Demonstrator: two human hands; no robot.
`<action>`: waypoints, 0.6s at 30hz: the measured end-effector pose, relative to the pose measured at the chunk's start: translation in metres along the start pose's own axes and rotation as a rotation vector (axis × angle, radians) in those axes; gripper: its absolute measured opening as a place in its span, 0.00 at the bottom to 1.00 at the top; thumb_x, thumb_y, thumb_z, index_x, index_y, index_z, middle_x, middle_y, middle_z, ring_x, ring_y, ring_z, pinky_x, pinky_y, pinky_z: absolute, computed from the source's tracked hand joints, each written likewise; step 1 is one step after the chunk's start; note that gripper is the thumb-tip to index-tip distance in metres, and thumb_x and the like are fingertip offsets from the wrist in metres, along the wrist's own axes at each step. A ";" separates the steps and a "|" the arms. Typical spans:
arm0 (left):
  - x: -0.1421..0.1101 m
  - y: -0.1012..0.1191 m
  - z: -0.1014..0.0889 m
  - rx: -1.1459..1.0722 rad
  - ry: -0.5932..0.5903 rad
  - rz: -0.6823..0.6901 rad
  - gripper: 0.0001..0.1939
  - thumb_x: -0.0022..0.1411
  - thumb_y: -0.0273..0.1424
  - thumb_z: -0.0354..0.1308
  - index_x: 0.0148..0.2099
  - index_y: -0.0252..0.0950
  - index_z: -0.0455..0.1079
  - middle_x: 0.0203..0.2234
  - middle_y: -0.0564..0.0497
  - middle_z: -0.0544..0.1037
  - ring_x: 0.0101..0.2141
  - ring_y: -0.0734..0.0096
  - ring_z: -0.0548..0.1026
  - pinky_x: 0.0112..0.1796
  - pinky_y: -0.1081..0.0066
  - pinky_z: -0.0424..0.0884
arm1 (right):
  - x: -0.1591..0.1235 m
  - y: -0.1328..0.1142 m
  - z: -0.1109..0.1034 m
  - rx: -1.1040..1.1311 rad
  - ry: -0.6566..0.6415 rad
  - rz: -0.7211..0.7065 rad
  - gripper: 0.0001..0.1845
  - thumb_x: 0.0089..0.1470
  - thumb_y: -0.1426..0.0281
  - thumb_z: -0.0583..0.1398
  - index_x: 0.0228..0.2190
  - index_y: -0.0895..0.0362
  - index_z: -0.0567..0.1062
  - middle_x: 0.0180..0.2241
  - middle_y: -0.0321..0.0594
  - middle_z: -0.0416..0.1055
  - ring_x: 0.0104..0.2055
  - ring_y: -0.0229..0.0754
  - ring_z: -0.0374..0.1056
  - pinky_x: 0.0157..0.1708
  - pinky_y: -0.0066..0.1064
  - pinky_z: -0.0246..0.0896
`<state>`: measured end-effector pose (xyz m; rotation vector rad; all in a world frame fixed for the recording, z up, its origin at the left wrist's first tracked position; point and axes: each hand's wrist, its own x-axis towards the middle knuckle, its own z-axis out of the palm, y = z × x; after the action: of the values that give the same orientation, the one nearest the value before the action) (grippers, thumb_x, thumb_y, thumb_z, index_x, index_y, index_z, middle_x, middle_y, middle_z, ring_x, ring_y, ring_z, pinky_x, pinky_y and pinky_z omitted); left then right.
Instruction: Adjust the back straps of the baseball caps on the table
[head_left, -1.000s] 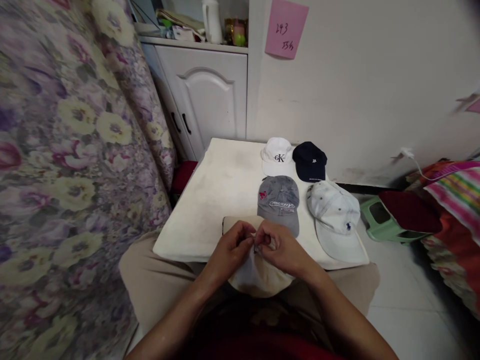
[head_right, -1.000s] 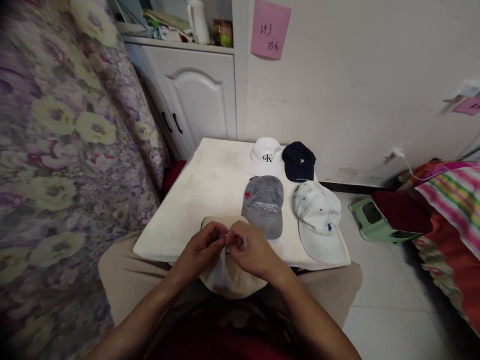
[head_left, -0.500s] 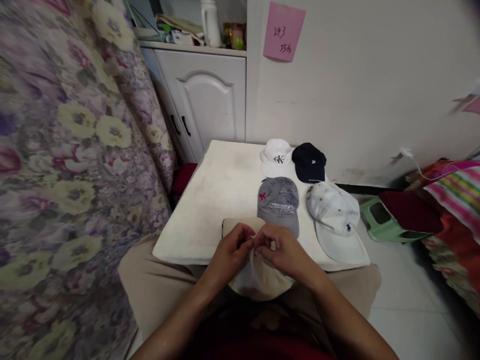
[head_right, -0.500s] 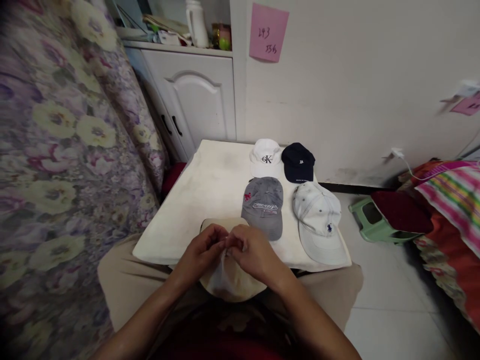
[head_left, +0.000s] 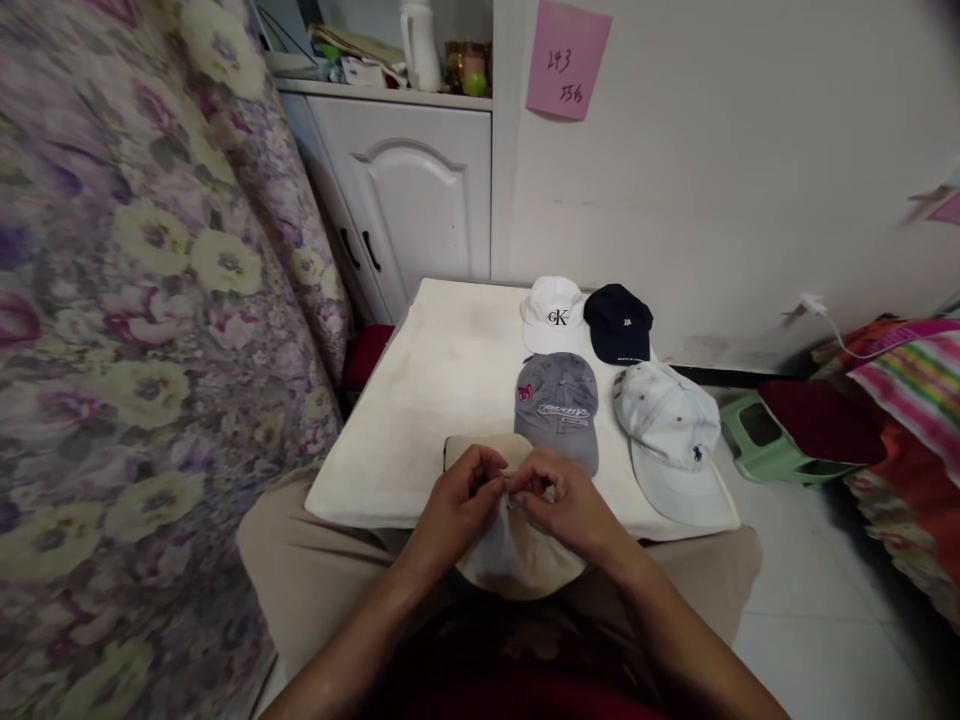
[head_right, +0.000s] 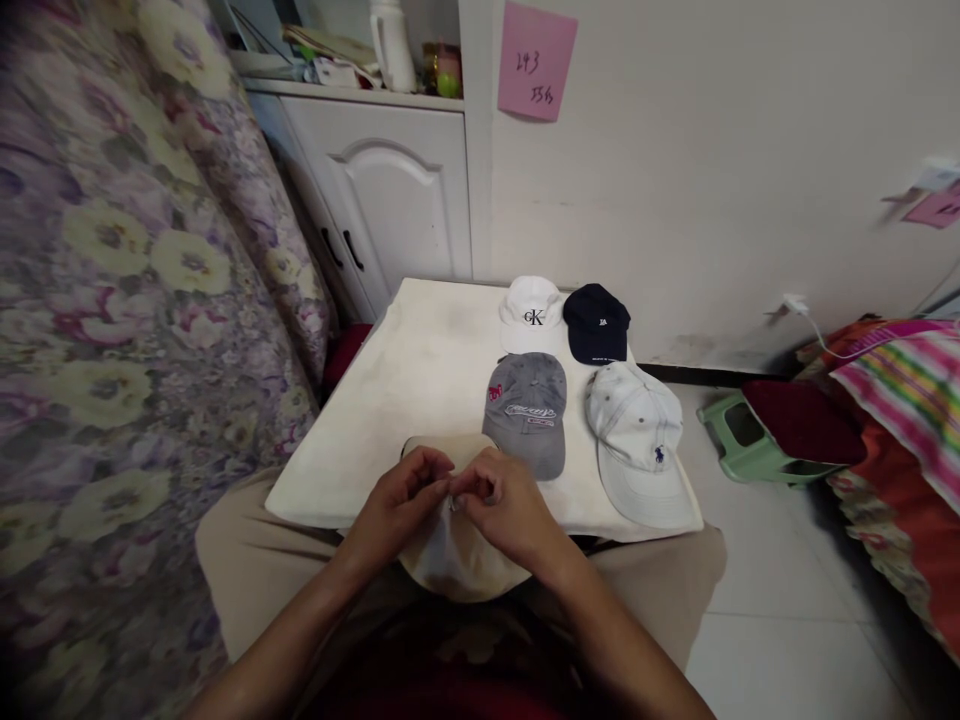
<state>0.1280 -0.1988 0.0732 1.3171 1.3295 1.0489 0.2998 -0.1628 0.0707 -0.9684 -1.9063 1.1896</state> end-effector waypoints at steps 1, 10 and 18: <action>0.000 0.000 0.000 -0.007 -0.001 0.004 0.06 0.61 0.32 0.56 0.40 0.37 0.65 0.28 0.56 0.67 0.30 0.71 0.67 0.33 0.72 0.62 | 0.000 0.001 0.001 0.022 -0.001 0.018 0.08 0.47 0.80 0.60 0.27 0.56 0.75 0.27 0.33 0.67 0.28 0.36 0.63 0.28 0.27 0.56; -0.005 0.004 -0.003 0.013 -0.060 0.056 0.06 0.64 0.33 0.54 0.40 0.36 0.66 0.32 0.54 0.70 0.34 0.69 0.68 0.36 0.72 0.64 | -0.001 -0.002 -0.006 0.140 -0.117 0.136 0.11 0.49 0.76 0.62 0.36 0.55 0.73 0.20 0.28 0.62 0.23 0.33 0.57 0.23 0.25 0.50; -0.005 0.019 -0.019 0.159 -0.145 0.133 0.09 0.68 0.36 0.51 0.44 0.37 0.67 0.34 0.53 0.72 0.35 0.68 0.70 0.36 0.71 0.65 | 0.001 -0.014 -0.006 0.265 -0.110 0.203 0.11 0.47 0.74 0.65 0.36 0.55 0.73 0.18 0.26 0.60 0.19 0.31 0.54 0.19 0.24 0.46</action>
<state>0.1122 -0.2017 0.0957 1.5883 1.2504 0.9323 0.3009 -0.1632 0.0858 -0.9838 -1.7065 1.5980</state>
